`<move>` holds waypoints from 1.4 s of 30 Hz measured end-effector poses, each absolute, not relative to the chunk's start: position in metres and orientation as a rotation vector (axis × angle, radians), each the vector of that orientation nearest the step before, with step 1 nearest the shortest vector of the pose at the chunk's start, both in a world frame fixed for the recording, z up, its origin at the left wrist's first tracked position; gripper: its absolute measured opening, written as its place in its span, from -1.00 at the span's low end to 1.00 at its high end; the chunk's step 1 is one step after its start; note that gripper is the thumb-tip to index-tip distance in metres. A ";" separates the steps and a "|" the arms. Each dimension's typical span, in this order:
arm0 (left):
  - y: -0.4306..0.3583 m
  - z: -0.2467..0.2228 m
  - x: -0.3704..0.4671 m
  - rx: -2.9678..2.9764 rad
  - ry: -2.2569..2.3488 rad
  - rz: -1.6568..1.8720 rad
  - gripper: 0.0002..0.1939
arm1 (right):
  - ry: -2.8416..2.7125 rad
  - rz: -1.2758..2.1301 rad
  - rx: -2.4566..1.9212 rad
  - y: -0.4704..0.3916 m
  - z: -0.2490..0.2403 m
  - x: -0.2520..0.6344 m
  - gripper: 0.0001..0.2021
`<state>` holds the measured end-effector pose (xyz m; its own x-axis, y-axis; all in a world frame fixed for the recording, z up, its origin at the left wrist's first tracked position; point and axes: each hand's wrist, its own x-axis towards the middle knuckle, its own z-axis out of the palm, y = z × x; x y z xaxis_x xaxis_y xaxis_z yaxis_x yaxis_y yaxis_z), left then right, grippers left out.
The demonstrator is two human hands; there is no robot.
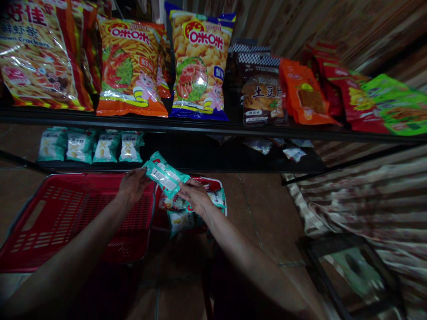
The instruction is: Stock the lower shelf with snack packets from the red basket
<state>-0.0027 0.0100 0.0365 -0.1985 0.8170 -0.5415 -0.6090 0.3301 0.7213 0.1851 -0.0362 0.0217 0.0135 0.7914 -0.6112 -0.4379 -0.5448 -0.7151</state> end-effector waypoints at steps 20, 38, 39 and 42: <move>0.017 0.045 -0.018 0.589 1.174 1.178 -0.67 | -0.680 1.559 -1.478 -0.037 0.035 0.188 -0.71; 0.014 0.042 -0.009 0.515 1.269 1.357 -0.74 | -0.776 1.541 -1.458 -0.038 0.047 0.188 -0.70; 0.013 0.042 -0.009 0.503 1.274 1.356 -0.74 | -0.758 1.549 -1.461 -0.038 0.048 0.188 -0.71; 0.013 0.044 -0.009 0.463 1.289 1.328 -0.73 | -0.718 1.568 -1.461 -0.038 0.048 0.189 -0.71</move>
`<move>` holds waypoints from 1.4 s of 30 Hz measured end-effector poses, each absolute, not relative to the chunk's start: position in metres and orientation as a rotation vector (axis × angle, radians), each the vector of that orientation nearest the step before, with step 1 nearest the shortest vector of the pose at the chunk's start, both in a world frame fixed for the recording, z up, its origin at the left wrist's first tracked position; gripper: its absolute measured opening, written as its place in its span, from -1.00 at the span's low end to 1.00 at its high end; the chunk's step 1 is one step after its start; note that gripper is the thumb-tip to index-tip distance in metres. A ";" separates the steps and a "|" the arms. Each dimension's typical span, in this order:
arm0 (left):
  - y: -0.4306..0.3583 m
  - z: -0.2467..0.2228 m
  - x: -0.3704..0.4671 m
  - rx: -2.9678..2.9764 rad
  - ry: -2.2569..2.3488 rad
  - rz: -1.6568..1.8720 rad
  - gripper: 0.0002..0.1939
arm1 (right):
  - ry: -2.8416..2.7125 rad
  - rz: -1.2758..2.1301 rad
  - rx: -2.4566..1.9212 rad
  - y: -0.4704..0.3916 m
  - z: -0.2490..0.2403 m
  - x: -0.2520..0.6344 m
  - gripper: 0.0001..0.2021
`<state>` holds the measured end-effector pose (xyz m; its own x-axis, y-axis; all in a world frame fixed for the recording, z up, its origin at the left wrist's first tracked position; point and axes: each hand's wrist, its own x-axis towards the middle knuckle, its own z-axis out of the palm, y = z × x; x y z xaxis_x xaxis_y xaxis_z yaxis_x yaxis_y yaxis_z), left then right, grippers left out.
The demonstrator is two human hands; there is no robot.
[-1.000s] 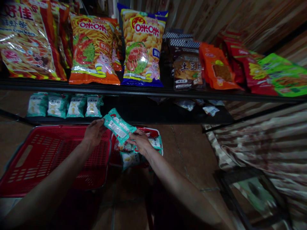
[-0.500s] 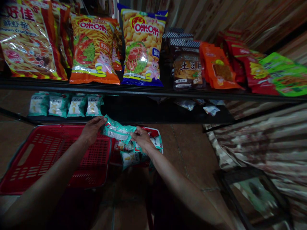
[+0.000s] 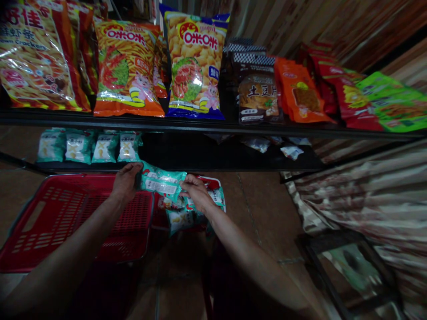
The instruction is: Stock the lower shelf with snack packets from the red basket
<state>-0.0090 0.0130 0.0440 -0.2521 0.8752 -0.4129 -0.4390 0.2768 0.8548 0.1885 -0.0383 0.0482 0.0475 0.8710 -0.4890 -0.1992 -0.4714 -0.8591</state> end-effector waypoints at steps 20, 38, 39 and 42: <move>-0.015 0.026 0.020 0.230 0.909 1.087 -0.67 | -0.317 1.558 -1.268 -0.040 0.033 0.185 -0.63; -0.014 0.026 0.027 0.332 0.891 1.178 -0.61 | -0.322 1.611 -1.240 -0.050 0.035 0.173 -0.68; -0.014 0.026 0.027 0.333 0.901 1.184 -0.61 | -0.332 1.609 -1.247 -0.050 0.036 0.173 -0.67; -0.014 0.027 0.027 0.336 0.921 1.191 -0.61 | -0.340 1.568 -1.294 -0.048 0.039 0.174 -0.63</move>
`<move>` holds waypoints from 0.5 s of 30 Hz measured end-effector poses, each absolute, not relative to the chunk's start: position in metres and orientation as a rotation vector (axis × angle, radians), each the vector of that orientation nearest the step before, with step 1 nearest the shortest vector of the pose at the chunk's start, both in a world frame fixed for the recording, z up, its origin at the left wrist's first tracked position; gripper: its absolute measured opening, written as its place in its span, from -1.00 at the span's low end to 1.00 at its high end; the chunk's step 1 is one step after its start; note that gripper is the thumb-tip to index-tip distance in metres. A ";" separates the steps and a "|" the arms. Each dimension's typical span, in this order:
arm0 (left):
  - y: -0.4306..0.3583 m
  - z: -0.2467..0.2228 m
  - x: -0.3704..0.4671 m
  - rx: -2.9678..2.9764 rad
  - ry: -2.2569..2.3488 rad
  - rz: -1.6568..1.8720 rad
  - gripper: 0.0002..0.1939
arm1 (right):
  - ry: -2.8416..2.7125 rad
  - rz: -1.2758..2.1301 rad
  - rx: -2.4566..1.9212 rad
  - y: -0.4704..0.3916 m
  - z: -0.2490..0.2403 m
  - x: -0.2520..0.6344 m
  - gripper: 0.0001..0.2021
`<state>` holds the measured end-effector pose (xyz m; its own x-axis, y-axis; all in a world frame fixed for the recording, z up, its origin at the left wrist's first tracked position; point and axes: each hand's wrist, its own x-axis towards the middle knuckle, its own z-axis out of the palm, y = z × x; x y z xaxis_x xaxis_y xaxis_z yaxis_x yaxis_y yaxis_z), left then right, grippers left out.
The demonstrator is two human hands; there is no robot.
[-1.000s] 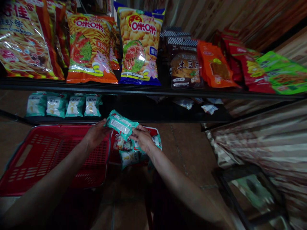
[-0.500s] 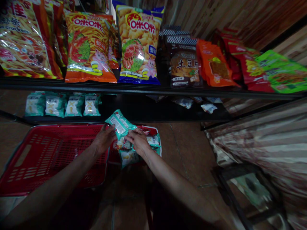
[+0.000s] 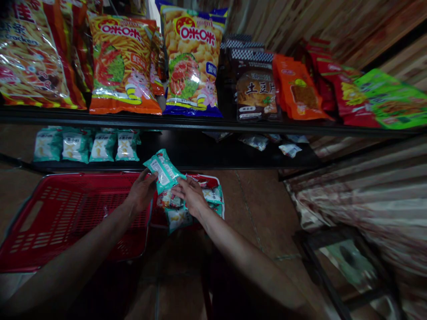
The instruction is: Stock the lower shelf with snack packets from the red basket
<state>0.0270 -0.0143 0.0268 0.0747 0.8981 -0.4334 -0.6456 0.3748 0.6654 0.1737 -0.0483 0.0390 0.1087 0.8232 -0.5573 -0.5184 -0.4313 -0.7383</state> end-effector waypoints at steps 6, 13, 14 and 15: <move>-0.016 0.028 0.028 0.340 0.949 1.187 -0.59 | -0.349 1.500 -1.330 -0.045 0.042 0.176 -0.56; -0.016 0.031 0.028 0.336 0.963 1.181 -0.59 | -0.436 1.499 -1.336 -0.045 0.040 0.177 -0.54; -0.016 0.032 0.028 0.345 0.961 1.174 -0.58 | -0.433 1.489 -1.337 -0.045 0.040 0.177 -0.55; -0.016 0.033 0.028 0.353 0.961 1.167 -0.58 | -0.427 1.479 -1.340 -0.045 0.040 0.177 -0.56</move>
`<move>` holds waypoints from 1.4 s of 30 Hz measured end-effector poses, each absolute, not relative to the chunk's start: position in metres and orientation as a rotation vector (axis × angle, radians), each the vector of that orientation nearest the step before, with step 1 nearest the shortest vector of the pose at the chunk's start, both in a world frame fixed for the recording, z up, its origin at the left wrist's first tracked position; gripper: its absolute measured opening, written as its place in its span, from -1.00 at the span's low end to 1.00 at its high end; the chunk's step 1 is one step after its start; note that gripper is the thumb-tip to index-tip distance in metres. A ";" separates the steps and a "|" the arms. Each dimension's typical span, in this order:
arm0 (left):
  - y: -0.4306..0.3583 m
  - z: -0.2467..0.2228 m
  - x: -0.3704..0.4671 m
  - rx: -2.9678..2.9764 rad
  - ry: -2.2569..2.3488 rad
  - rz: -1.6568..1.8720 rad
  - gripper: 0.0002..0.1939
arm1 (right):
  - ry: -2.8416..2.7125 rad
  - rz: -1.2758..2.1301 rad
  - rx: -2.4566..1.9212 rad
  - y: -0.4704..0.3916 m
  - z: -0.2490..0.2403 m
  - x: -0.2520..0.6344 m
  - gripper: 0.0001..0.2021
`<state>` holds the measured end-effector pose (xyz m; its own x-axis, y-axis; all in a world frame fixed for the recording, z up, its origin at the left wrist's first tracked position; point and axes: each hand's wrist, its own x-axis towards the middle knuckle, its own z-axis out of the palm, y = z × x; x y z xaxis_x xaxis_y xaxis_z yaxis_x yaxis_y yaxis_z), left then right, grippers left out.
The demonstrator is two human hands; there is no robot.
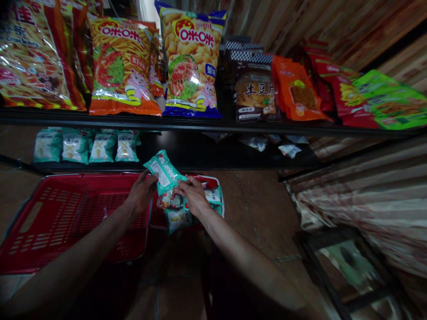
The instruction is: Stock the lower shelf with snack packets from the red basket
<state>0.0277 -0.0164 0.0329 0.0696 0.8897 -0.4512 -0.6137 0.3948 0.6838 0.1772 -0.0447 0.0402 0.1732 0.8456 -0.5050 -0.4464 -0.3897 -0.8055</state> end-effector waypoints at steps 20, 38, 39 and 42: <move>-0.014 0.036 0.021 0.410 0.935 1.131 -0.56 | -0.654 1.328 -1.377 -0.047 0.045 0.177 -0.68; -0.006 0.044 0.013 0.424 1.147 1.186 -0.57 | -1.712 0.734 -1.448 -0.054 0.050 0.189 -0.91; -0.006 0.044 0.013 0.412 1.153 1.194 -0.58 | -1.713 0.741 -1.442 -0.054 0.049 0.188 -0.91; -0.005 0.044 0.013 0.409 1.161 1.201 -0.57 | -1.699 0.756 -1.431 -0.054 0.046 0.188 -0.92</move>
<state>0.0126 -0.0046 0.0440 -0.0838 0.8751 -0.4766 -0.5061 0.3746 0.7769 0.1883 -0.0539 0.0463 -0.0676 0.9807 0.1832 0.5207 0.1913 -0.8320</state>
